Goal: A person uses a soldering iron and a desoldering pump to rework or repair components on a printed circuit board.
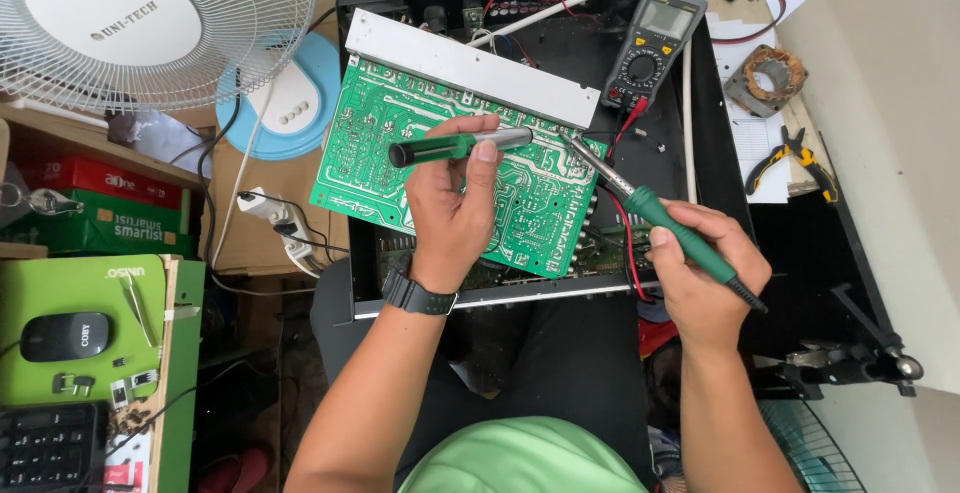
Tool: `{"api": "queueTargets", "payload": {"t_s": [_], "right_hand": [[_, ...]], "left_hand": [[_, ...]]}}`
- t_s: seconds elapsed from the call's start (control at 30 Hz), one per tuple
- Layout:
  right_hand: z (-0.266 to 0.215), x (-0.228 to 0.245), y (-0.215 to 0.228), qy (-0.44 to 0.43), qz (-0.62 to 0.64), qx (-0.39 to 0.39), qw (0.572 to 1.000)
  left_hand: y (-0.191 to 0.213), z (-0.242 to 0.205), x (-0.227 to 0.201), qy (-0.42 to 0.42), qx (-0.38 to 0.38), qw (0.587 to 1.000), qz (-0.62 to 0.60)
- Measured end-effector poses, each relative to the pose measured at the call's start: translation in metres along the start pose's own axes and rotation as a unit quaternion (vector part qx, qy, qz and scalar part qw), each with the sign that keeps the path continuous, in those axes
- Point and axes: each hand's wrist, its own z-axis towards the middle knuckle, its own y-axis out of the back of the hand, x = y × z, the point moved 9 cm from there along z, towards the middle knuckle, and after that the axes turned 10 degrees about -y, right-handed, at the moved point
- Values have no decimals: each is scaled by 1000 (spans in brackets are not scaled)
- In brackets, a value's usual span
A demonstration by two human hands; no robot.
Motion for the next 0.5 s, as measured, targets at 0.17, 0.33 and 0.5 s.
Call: {"api": "queueTargets", "payload": {"t_s": [0.17,0.33,0.5], "right_hand": [[0,3,-1,2,3,0,1000],[1,-4,2,10,5,-2,1000],[3,0,-1,4,-10,12,1000]], "left_hand": [[-1,3,-2,10,-3,1000,-8],[6,9,0,22,2,998,-51],[-5,21,-11,170,-9,939,-300]]}}
